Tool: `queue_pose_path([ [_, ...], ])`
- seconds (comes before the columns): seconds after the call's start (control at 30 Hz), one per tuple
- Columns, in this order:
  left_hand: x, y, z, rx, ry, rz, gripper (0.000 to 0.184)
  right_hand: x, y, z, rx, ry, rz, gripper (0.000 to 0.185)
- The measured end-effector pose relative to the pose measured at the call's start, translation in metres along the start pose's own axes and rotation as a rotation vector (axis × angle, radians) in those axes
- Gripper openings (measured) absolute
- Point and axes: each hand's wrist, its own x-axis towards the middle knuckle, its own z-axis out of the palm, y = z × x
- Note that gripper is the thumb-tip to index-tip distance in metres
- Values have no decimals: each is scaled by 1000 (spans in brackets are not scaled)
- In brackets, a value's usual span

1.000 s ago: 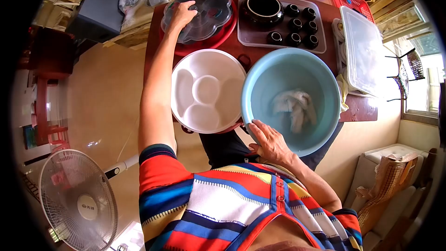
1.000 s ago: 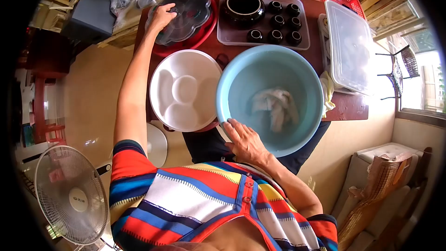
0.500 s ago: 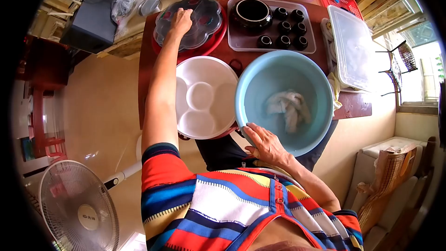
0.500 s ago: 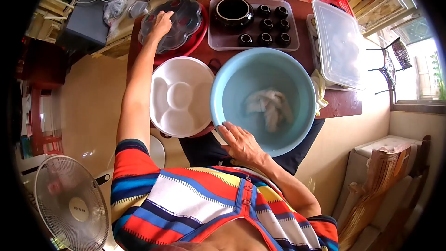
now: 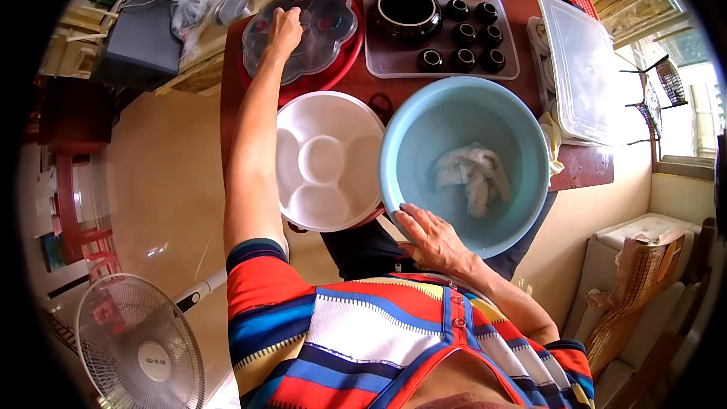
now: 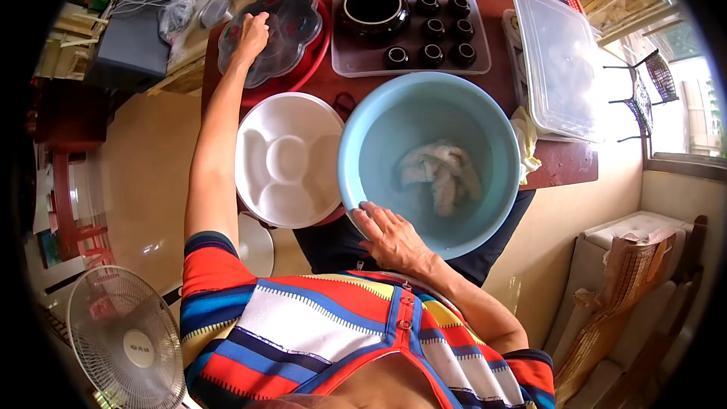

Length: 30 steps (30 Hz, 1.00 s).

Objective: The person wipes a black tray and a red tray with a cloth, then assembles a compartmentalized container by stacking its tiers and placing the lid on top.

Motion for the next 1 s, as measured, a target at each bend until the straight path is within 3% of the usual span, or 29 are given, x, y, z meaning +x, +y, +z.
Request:
queue_pose_path([
  [0.3,1,9,-4,167,-44,-124,23,0,-1,-2,4,-18,13,60],
  [0.53,-9,10,-6,51,32,-94,30,0,-1,-1,0,-11,16,60],
  [0.73,-11,-1,-7,18,-59,-120,43,0,-2,-2,3,-4,7,58],
  [0.83,-45,3,-35,-98,140,-122,42,1,-5,-4,11,6,-1,60],
  [1.0,-181,3,-104,-58,77,-298,39,2,-4,-2,-8,44,-42,61],
])
